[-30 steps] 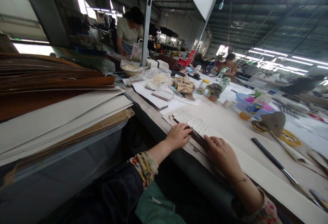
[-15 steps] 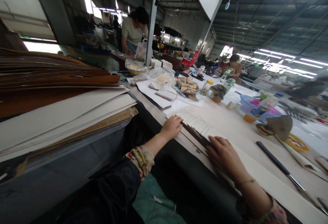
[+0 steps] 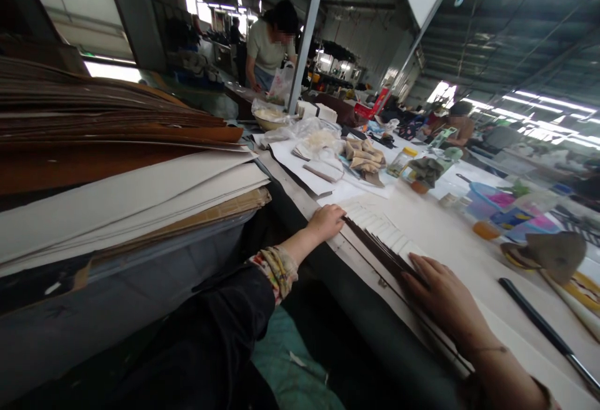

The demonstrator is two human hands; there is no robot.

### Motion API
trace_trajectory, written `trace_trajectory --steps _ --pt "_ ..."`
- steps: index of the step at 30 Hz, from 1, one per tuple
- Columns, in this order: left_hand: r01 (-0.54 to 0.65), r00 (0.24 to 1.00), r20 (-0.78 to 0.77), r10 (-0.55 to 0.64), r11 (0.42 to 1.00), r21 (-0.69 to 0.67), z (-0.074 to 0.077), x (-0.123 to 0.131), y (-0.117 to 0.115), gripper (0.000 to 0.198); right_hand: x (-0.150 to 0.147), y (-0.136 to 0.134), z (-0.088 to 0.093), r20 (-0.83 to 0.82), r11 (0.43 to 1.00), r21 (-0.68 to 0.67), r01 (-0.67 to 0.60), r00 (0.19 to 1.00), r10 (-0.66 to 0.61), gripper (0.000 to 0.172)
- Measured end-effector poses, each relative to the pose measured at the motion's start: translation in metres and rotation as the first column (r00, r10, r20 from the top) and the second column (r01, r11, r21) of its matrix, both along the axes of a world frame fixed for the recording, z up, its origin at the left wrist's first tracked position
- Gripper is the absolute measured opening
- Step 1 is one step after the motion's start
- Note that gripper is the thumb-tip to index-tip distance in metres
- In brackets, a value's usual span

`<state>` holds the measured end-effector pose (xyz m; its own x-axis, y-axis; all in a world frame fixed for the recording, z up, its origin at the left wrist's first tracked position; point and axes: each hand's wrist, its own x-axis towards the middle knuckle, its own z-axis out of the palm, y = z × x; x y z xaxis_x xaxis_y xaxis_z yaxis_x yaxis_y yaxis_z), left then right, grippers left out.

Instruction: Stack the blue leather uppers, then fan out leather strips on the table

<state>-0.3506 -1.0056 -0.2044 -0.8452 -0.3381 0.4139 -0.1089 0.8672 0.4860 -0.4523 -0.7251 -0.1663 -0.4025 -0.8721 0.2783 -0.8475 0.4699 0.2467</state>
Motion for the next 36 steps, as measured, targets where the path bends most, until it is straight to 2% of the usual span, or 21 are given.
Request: trace_trajectory --steps 11,15,17,21,24,27,29,32,36 --pt "0.029 0.996 -0.086 -0.028 0.999 0.014 -0.008 -0.001 -0.003 0.031 -0.004 0.0 0.006 0.056 0.999 0.016 0.038 0.998 -0.039 0.045" --pt "0.034 0.989 -0.144 -0.033 0.999 0.003 -0.009 0.004 0.001 0.026 -0.006 0.0 0.007 0.081 0.998 0.023 0.066 0.994 -0.067 0.045" --pt "0.054 0.985 -0.162 -0.059 0.998 -0.034 -0.008 0.008 0.007 0.022 -0.007 0.0 0.008 0.096 0.996 0.015 0.085 0.992 -0.086 0.044" --pt "0.177 0.958 -0.199 -0.205 0.973 -0.148 -0.007 0.011 0.032 0.024 -0.007 -0.001 0.009 0.109 0.995 -0.004 0.098 0.989 -0.097 0.04" --pt "0.218 0.956 -0.145 -0.256 0.947 -0.235 -0.006 0.006 0.053 0.026 0.0 -0.003 0.009 0.058 0.997 -0.001 0.079 0.995 -0.079 0.038" --pt "0.195 0.975 -0.049 -0.216 0.942 -0.274 -0.004 0.0 0.065 0.024 0.01 -0.004 0.004 -0.054 0.999 0.026 0.047 0.998 -0.046 0.038" --pt "0.164 0.984 -0.021 -0.176 0.947 -0.276 -0.003 -0.002 0.068 0.025 0.015 -0.003 -0.003 -0.116 0.999 0.046 0.005 0.993 0.0 0.044" --pt "0.133 0.99 -0.014 -0.142 0.952 -0.276 -0.002 -0.002 0.069 0.026 0.016 0.001 -0.014 -0.146 0.998 0.064 -0.026 0.989 0.035 0.055" --pt "0.134 0.991 0.016 -0.134 0.955 -0.263 0.0 -0.002 0.068 0.024 0.014 0.006 -0.019 -0.16 0.996 0.094 0.002 0.987 0.013 0.054"
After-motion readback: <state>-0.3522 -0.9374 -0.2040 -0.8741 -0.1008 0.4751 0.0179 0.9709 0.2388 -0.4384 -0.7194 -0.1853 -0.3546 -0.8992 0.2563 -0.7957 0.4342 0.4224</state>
